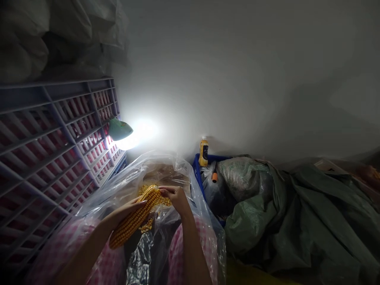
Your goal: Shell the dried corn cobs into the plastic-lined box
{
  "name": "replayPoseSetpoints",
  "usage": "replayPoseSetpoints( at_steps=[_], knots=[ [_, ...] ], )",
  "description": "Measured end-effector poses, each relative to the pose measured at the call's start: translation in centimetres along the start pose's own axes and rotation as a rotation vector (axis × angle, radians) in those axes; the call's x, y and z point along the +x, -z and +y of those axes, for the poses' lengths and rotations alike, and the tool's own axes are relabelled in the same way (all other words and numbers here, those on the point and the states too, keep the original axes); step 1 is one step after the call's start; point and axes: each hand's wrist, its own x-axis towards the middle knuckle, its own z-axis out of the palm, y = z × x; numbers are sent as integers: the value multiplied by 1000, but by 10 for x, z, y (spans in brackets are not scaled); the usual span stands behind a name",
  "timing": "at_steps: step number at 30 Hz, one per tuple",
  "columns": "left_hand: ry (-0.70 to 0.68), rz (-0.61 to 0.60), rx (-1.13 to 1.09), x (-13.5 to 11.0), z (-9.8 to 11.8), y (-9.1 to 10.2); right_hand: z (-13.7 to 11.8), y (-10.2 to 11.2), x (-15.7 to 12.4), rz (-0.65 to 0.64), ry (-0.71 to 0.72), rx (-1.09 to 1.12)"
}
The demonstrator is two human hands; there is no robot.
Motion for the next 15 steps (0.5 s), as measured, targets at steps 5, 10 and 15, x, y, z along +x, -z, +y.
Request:
replayPoseSetpoints(
  at_steps=[5, 10, 15],
  knots=[
    [60, -54, -27, -3, -1, 1, -2, 3, -3, -10, -3, -42],
    [79, -37, 13, -6, 0, -2, 1, -2, -3, 25, 22, -78],
    [104, -40, -35, -10, 1, -7, 8, -14, 2, 150, 29, -64]
  ],
)
